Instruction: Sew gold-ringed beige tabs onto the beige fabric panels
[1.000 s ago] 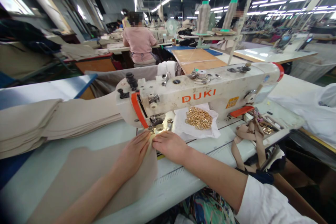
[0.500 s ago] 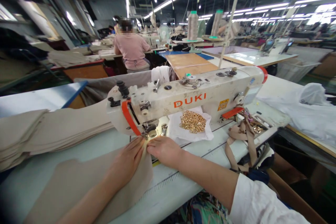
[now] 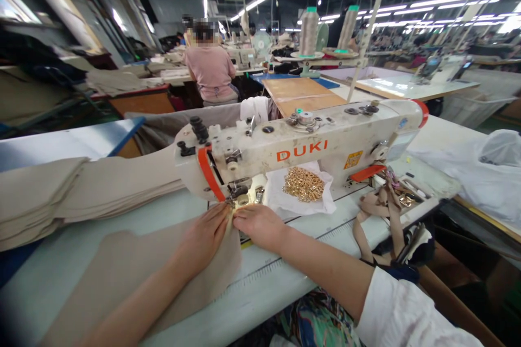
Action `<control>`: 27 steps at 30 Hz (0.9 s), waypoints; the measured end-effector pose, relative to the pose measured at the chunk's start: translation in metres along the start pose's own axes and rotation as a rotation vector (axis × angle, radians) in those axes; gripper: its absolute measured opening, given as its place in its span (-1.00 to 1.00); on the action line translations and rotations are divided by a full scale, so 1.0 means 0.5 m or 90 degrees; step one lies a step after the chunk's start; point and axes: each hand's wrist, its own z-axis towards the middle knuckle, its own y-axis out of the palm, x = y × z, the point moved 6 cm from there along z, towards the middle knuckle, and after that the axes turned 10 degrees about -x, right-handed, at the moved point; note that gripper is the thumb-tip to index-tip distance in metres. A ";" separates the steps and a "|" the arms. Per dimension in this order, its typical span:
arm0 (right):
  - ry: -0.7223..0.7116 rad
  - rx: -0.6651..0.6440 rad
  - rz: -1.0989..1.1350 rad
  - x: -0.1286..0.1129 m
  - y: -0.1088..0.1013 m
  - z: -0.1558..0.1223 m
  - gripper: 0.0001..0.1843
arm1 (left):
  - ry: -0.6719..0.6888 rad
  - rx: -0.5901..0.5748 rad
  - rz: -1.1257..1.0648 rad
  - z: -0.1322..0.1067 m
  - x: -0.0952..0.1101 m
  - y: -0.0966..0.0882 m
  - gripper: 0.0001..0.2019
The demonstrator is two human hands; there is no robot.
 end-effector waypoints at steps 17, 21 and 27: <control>-0.067 -0.015 -0.022 -0.119 0.006 -0.025 -0.91 | -0.070 -0.028 -0.020 -0.128 0.030 -0.029 -0.63; -0.065 0.012 0.028 -0.119 0.006 -0.031 -0.84 | -0.071 -0.009 0.003 -0.181 0.054 -0.064 -0.46; -0.017 0.079 0.133 -0.101 0.002 -0.043 -0.74 | 0.090 -0.047 0.169 -0.368 0.044 -0.045 -0.25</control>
